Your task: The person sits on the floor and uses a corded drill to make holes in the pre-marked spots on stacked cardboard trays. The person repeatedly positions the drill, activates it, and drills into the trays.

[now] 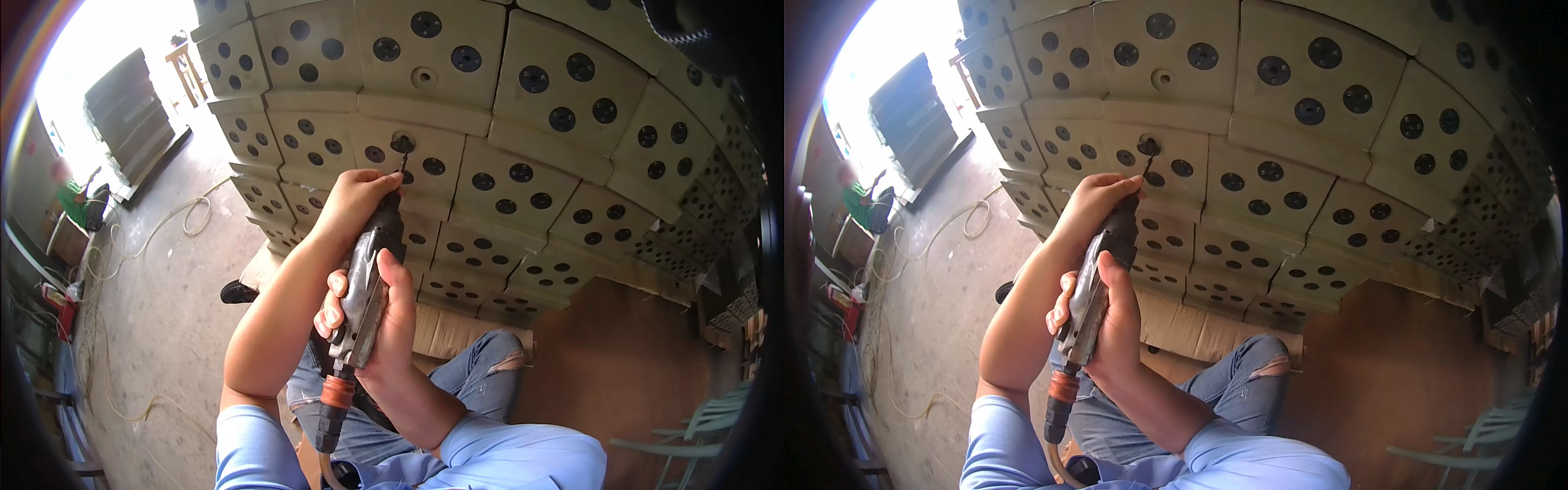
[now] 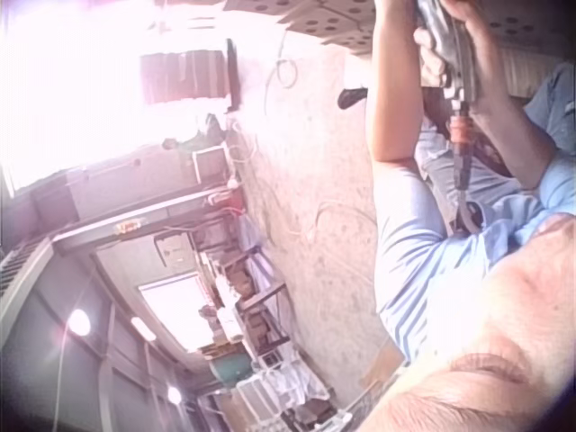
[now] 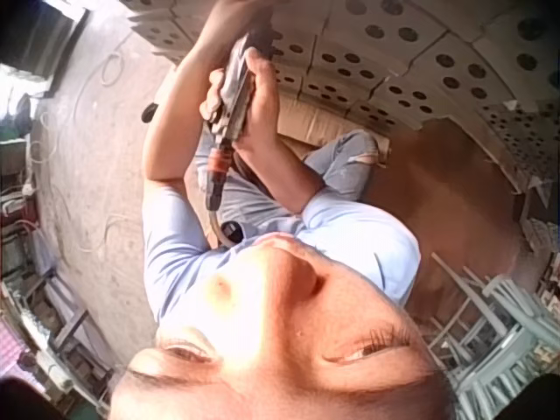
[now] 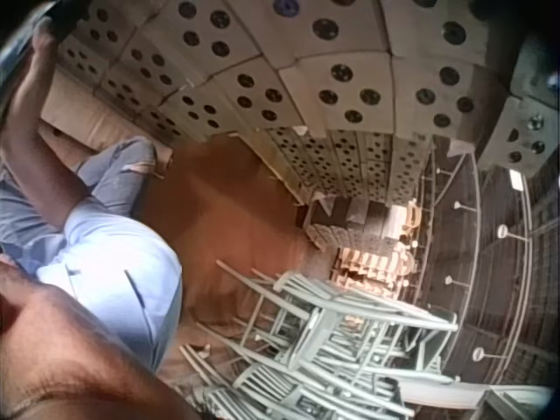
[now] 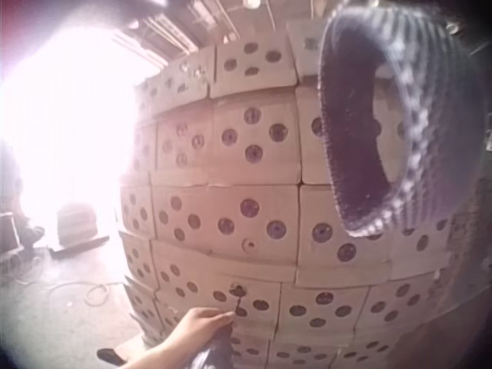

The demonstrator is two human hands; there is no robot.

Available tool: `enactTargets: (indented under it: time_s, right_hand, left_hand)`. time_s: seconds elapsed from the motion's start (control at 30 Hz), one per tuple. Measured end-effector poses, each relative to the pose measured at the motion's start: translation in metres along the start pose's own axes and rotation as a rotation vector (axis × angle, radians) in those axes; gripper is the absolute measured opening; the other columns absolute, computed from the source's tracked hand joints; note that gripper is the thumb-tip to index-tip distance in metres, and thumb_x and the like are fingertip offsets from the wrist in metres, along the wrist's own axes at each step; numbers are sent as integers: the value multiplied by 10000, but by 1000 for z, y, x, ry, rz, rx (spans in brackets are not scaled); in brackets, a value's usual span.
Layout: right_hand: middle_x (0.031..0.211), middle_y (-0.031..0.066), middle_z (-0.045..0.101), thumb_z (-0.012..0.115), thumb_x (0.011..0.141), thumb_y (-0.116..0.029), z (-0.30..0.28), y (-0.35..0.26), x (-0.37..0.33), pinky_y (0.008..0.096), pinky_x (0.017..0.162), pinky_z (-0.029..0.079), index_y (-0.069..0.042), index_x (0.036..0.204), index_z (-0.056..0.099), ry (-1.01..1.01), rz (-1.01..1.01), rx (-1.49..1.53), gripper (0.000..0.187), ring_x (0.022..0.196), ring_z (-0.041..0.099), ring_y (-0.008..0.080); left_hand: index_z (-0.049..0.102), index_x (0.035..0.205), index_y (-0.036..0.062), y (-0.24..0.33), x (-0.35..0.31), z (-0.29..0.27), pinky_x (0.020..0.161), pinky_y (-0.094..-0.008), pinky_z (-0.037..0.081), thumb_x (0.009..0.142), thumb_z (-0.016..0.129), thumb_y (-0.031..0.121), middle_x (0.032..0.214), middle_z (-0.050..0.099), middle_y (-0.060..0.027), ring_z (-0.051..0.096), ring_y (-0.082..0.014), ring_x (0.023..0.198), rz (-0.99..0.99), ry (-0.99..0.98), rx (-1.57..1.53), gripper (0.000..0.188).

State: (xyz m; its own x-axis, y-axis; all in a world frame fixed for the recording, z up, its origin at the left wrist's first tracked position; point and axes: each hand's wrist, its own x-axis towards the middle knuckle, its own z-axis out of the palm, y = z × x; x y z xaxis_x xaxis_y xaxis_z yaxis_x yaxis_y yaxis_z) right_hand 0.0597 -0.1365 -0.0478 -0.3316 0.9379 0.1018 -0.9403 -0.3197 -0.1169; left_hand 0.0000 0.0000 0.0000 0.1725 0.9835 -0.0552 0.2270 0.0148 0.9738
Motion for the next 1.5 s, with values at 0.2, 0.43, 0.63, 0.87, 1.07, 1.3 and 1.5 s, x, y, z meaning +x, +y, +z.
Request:
enactTargets:
  time_s: [0.2, 0.43, 0.63, 0.87, 1.07, 1.3, 1.5]
  right_hand:
    - [840, 71, 577, 550, 1003, -481, 5, 3, 3, 363, 549, 498, -95, 1090, 486, 53, -54, -86, 400, 594, 615, 194]
    - [843, 78, 589, 551, 995, -524, 5, 1, 5, 358, 547, 492, -103, 1101, 498, 40, -44, -44, 437, 596, 617, 195]
    - [842, 82, 583, 553, 991, -532, -1, 2, 7, 368, 551, 489, -96, 1067, 501, 39, -18, -53, 447, 599, 618, 199]
    - [843, 91, 578, 571, 991, -502, 4, 2, 5, 374, 553, 489, -97, 1030, 488, 54, -45, -73, 415, 594, 621, 207]
    - [808, 76, 586, 570, 989, -514, -1, -3, 6, 385, 568, 493, -45, 947, 551, 39, -49, -77, 471, 580, 617, 210]
    - [784, 70, 577, 559, 978, -549, -1, 1, 7, 379, 592, 487, -30, 918, 551, 32, -36, -86, 523, 584, 608, 211]
    - [686, 94, 585, 552, 970, -568, 1, -2, 5, 357, 609, 484, -36, 896, 559, 59, -10, -82, 537, 572, 590, 221]
  left_hand:
    - [741, 925, 27, 5, -4, 1, 580, -250, 444, 953, 694, 429, 741, 603, 4, 530, -76, 600, -55, -10, -29, 406]
    - [749, 941, 24, 3, 3, 3, 580, -255, 443, 959, 678, 454, 748, 617, -5, 525, -83, 594, -41, 23, -64, 436]
    - [755, 1053, -2, -38, 44, -6, 581, -288, 471, 901, 750, 325, 684, 642, -41, 568, -109, 591, 313, 322, 229, 362]
    - [766, 1090, 86, -44, 69, 9, 697, -331, 541, 831, 790, 219, 807, 729, -126, 701, -232, 723, 487, 448, 426, 292]
    - [758, 1031, 99, -19, 69, 7, 784, -413, 556, 858, 726, 200, 957, 747, -133, 714, -338, 868, 734, 487, 678, 203]
    - [750, 988, 87, 7, 68, -12, 775, -447, 549, 862, 730, 243, 943, 738, -135, 702, -357, 882, 708, 349, 915, 203]
    - [758, 999, 65, 18, 63, -7, 784, -428, 550, 855, 735, 237, 932, 747, -135, 715, -339, 872, 631, 327, 955, 225]
